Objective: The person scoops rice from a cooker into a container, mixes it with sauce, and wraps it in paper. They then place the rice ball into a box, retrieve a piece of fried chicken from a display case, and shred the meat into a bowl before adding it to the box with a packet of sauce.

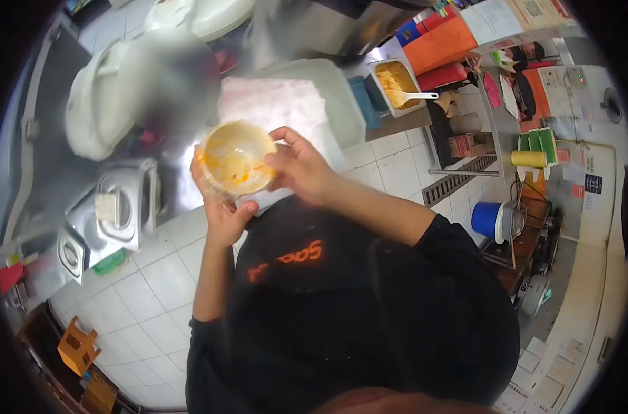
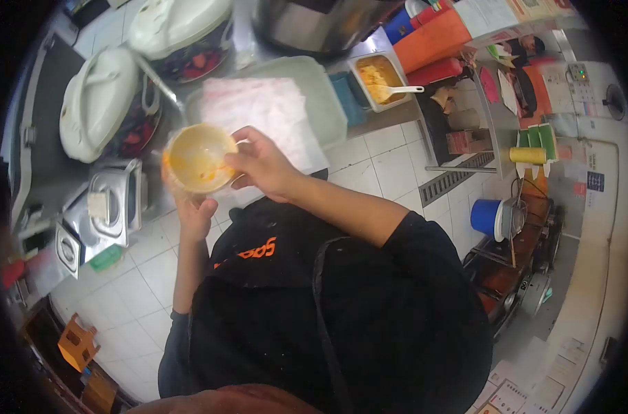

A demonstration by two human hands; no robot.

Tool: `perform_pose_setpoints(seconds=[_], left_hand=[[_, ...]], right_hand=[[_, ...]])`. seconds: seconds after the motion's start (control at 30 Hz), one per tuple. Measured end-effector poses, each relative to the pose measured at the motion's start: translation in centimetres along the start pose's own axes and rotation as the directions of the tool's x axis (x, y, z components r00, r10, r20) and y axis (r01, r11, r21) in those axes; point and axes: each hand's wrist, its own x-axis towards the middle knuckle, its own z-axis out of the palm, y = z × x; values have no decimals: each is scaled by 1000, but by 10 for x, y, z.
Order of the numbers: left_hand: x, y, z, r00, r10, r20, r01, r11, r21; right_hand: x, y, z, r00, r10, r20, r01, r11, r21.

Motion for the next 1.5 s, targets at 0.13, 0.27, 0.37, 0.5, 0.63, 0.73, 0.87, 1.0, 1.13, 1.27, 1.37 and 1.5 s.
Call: perform_pose_setpoints(seconds=[0.13,0.27,0.37,0.5,0.63,0.73,0.87,1.0,1.13,1.27,1.37,1.5], left_hand=[[22,-28,70,978,-186,-97,132,906,-402],[59,-54,154,961,-264,-78,128,680,-722],[80,-74,214,934,-349,-71,164,598,-784],[88,-110,287,892,-446,-72,233,591,-772],[91,-132,322,852,-512,-112,289,637,-714],[105,-142,330,851,-501,-159,305,716,-627],[125,-156,331,878,-440,-187,208,704,-679],[136,-172,348,869,-277,-409,-17,811,-585],[137,-176,358,879,-203,-432,-81,829,-553],[135,-182,344,932,-183,-312,7,871,-491],[126,-184,342,954,-137,-267,13,908,-419],[115,-185,356,914,-63,-400,-28,976,-218]], right_hand=[[-4,-65,-66,973,-64,221,150,905,-398],[-4,-186,-216,746,-566,352,181,-336,-924],[-14,-219,-284,934,-358,-18,-222,-539,-812],[-17,-231,-323,984,-60,-166,-174,-484,-857],[-11,-264,-312,997,81,19,58,-522,-851],[13,-265,-312,974,-2,226,174,-630,-757],[63,-244,-330,937,248,246,349,-691,-633],[39,-236,-337,861,377,340,508,-662,-551],[11,-237,-343,810,433,396,583,-665,-467],[20,-245,-337,817,184,546,397,-867,-302],[32,-238,-342,912,269,311,390,-806,-446],[30,-224,-347,848,458,267,530,-714,-458]])
